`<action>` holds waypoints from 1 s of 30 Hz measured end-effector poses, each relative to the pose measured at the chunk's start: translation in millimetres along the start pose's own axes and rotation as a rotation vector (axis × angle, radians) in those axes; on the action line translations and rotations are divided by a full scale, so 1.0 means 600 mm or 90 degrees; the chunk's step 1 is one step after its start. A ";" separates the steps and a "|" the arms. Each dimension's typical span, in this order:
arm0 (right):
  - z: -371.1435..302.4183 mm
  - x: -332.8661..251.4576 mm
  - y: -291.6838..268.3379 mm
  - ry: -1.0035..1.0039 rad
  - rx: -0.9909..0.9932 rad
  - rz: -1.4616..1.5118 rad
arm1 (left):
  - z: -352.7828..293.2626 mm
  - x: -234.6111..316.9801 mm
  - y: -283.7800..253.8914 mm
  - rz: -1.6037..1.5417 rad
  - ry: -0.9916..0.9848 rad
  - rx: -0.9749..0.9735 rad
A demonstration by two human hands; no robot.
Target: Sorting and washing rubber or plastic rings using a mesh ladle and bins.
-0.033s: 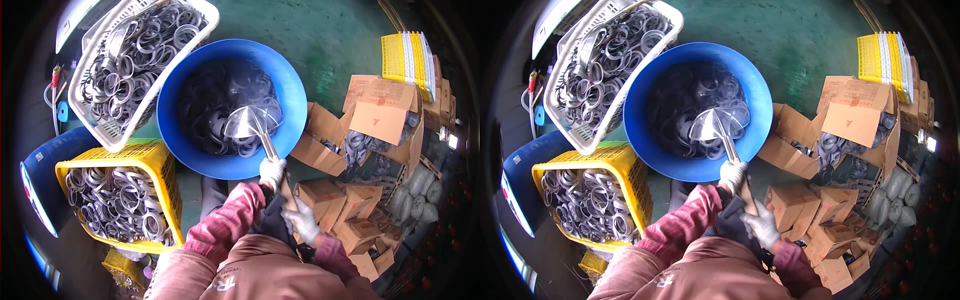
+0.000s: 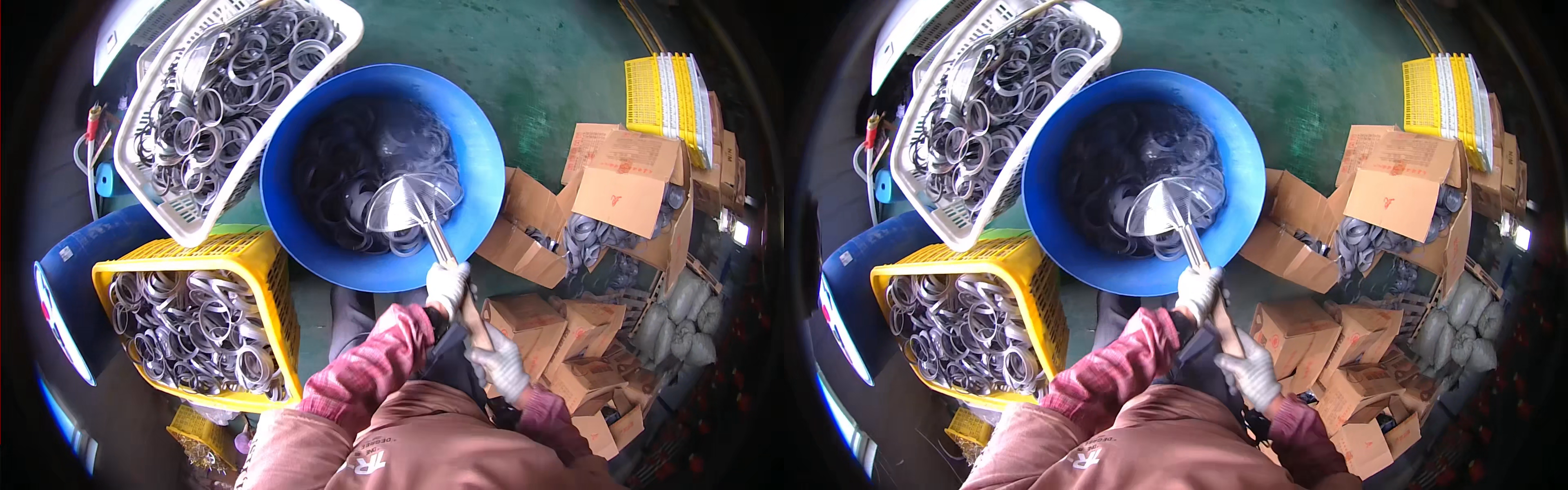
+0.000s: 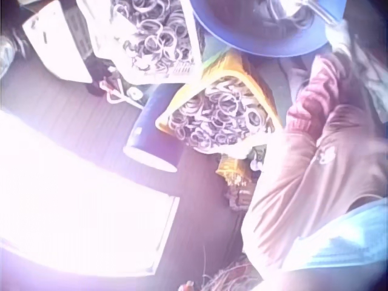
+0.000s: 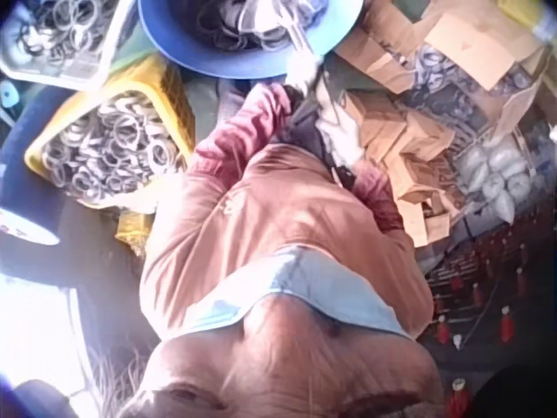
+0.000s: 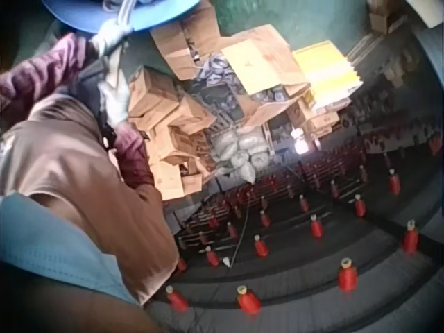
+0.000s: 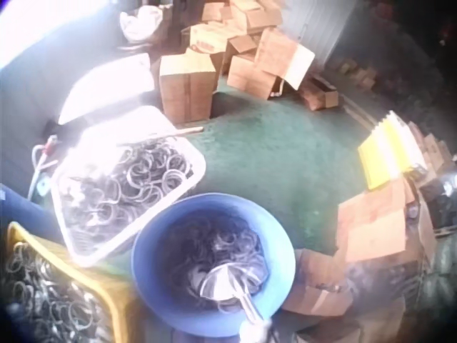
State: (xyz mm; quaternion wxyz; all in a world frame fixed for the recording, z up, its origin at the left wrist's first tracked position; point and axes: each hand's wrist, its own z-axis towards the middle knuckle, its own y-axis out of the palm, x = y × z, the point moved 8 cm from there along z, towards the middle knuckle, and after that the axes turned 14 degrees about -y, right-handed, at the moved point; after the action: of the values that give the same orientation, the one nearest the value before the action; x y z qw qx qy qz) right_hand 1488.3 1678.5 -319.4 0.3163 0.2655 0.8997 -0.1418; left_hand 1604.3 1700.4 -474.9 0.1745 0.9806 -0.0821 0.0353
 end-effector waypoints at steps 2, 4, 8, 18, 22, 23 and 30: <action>-0.020 -0.016 0.000 0.047 -0.023 -0.175 | -0.062 0.018 -0.027 -0.127 0.014 -0.037; 0.019 -0.048 0.030 -0.025 -0.084 -0.281 | -0.061 0.043 -0.071 -0.166 0.056 -0.073; 0.218 -0.070 0.117 -0.259 -0.238 -0.378 | 0.058 0.178 -0.195 -0.151 0.250 0.006; 0.645 -0.054 0.204 -0.472 -0.246 -0.292 | 0.503 0.443 -0.319 0.020 0.248 0.221; 0.655 -0.001 0.087 -0.014 -0.122 -0.093 | 0.550 0.410 -0.155 0.116 0.248 0.283; 0.653 0.022 0.025 -0.011 -0.068 -0.078 | 0.547 0.375 -0.070 0.113 0.224 0.252; 0.418 0.053 -0.067 -0.027 0.045 0.068 | 0.415 0.186 0.077 0.209 0.128 0.176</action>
State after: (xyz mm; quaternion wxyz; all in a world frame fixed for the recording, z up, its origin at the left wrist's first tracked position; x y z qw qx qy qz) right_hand 1568.3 1551.7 -527.2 0.3328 0.3211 0.8718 -0.1615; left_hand 1716.3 1554.5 -681.4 0.0380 0.9602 -0.2171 0.1718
